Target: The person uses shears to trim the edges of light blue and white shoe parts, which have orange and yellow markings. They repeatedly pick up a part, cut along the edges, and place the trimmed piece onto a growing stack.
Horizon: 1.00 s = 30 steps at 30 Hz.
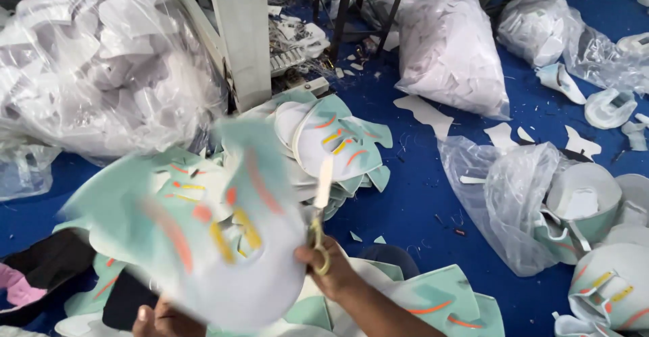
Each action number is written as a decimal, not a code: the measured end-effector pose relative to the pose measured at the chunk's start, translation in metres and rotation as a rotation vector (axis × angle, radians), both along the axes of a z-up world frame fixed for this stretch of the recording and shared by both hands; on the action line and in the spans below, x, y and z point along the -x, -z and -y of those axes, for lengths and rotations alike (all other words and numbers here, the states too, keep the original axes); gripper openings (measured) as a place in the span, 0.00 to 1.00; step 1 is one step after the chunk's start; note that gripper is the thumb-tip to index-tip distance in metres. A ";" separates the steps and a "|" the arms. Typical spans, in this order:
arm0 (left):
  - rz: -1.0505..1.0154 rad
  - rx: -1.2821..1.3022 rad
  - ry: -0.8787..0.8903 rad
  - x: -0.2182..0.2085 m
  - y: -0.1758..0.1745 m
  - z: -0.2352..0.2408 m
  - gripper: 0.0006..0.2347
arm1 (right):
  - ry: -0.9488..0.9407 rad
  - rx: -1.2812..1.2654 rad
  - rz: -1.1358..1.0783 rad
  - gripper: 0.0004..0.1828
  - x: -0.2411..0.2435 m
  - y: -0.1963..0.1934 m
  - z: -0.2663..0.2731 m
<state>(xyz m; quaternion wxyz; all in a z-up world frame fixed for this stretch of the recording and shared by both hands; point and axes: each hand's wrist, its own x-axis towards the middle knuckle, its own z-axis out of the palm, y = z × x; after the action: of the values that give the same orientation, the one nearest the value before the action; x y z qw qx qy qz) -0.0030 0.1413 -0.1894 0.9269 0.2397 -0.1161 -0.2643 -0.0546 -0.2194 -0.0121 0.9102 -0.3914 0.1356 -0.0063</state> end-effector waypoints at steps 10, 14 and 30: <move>-0.162 -0.512 0.002 -0.071 -0.068 0.081 0.35 | 0.368 0.132 -0.250 0.17 -0.017 0.095 0.035; -0.253 -0.747 -0.248 -0.047 -0.112 0.098 0.25 | 0.081 0.343 -0.190 0.15 -0.011 0.138 -0.006; -0.323 -1.070 -0.646 -0.064 -0.034 0.098 0.26 | -0.377 0.991 -0.143 0.19 -0.004 0.092 -0.030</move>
<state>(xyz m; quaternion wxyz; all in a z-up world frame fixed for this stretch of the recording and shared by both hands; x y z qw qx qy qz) 0.0615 0.0434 -0.1553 0.7178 0.6489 0.2511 -0.0259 -0.0508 -0.1897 -0.1038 0.5900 -0.7914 0.1053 0.1204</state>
